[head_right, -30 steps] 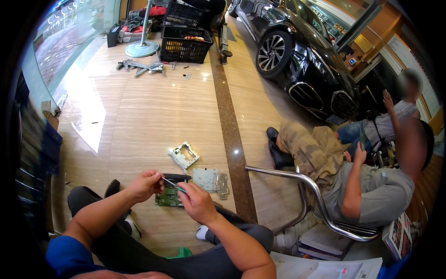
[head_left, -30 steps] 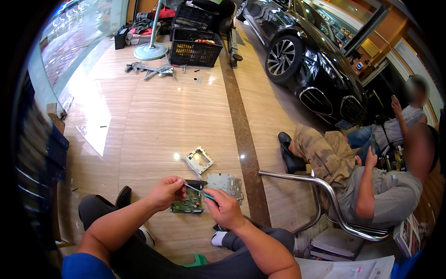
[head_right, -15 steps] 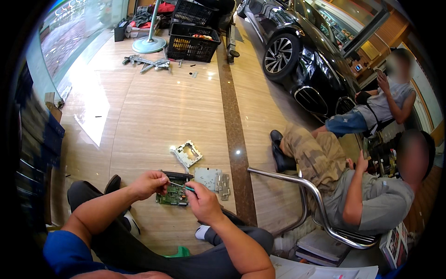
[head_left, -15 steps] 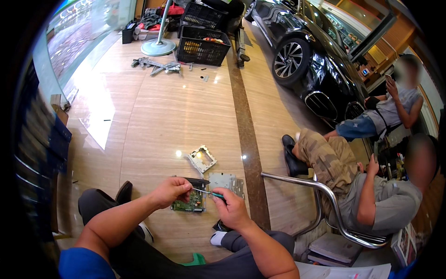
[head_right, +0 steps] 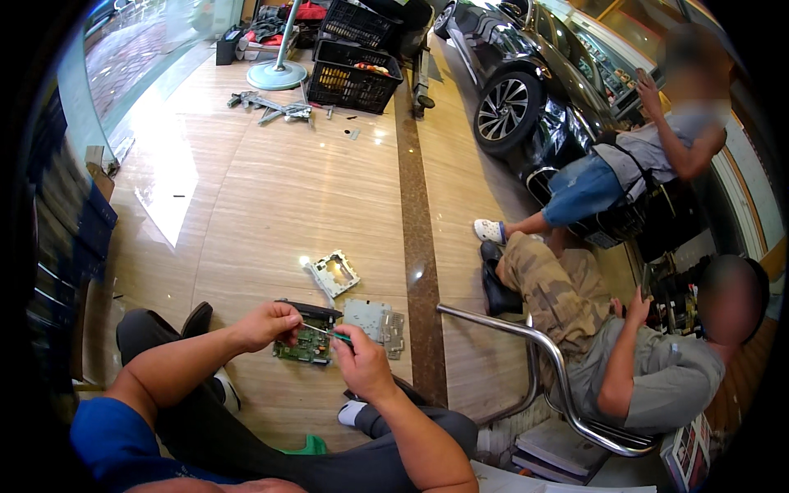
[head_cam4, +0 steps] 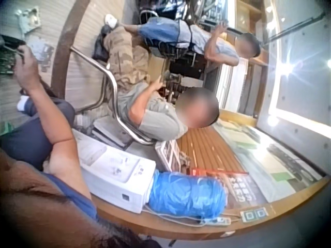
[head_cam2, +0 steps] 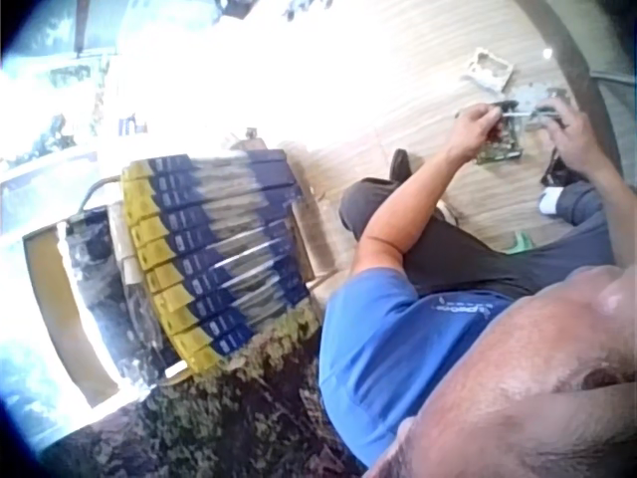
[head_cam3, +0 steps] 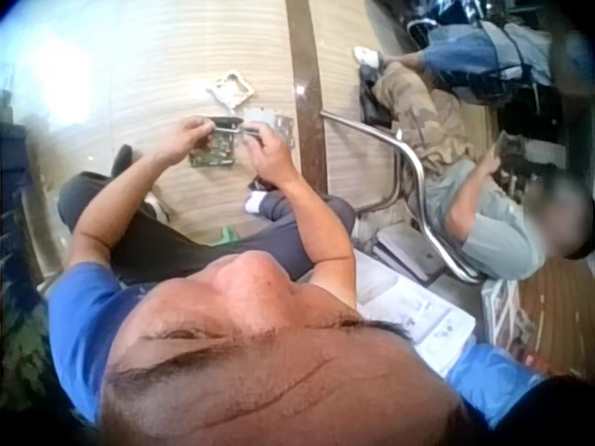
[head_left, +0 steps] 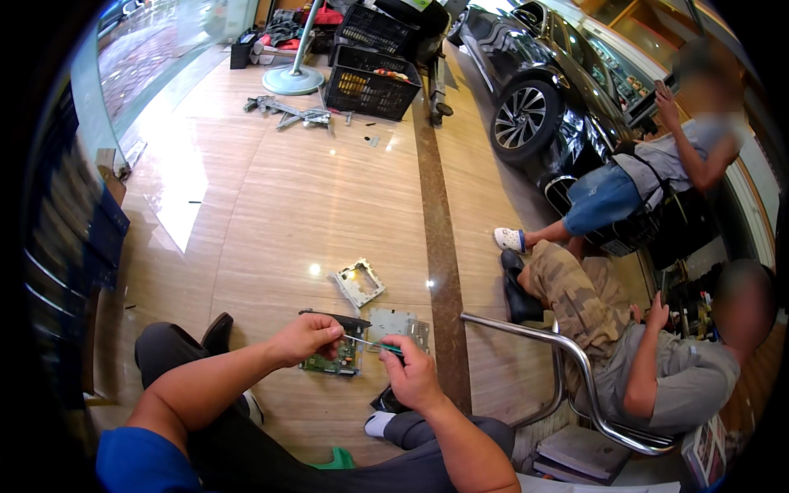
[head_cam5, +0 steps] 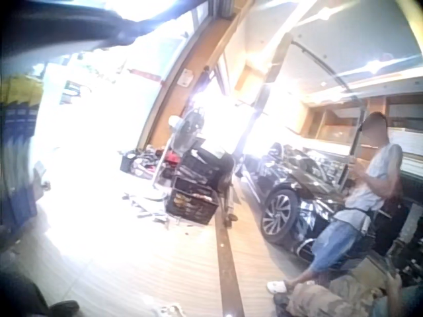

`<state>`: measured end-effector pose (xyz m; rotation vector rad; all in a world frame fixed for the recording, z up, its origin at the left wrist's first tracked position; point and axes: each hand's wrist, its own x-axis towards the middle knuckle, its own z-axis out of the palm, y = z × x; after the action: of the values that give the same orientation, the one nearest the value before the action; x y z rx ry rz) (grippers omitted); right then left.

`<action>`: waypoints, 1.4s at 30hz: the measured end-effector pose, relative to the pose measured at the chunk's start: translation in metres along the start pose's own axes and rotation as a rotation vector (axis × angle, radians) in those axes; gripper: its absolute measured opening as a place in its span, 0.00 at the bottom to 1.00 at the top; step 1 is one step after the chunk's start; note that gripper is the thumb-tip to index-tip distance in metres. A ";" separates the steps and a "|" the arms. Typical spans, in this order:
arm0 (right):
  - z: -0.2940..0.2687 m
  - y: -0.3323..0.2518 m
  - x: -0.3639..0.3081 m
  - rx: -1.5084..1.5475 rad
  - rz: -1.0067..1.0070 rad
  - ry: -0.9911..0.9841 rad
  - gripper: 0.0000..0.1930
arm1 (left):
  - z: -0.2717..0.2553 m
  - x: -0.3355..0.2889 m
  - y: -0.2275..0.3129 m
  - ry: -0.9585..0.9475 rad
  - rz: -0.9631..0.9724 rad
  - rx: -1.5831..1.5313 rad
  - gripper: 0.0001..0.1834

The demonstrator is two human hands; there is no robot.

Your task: The person works on a circuit board by hand and using a screwdriver, removing and replacing small metal components and wires.

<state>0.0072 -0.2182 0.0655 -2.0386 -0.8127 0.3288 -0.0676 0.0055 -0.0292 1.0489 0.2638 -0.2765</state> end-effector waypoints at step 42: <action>0.014 0.015 0.001 -0.059 -0.051 0.016 0.13 | -0.007 0.007 -0.015 0.130 0.075 -0.163 0.13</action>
<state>0.0064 -0.2142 0.0455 -2.0688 -0.8718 0.2623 -0.0663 0.0042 -0.0470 0.9146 0.3570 -0.1174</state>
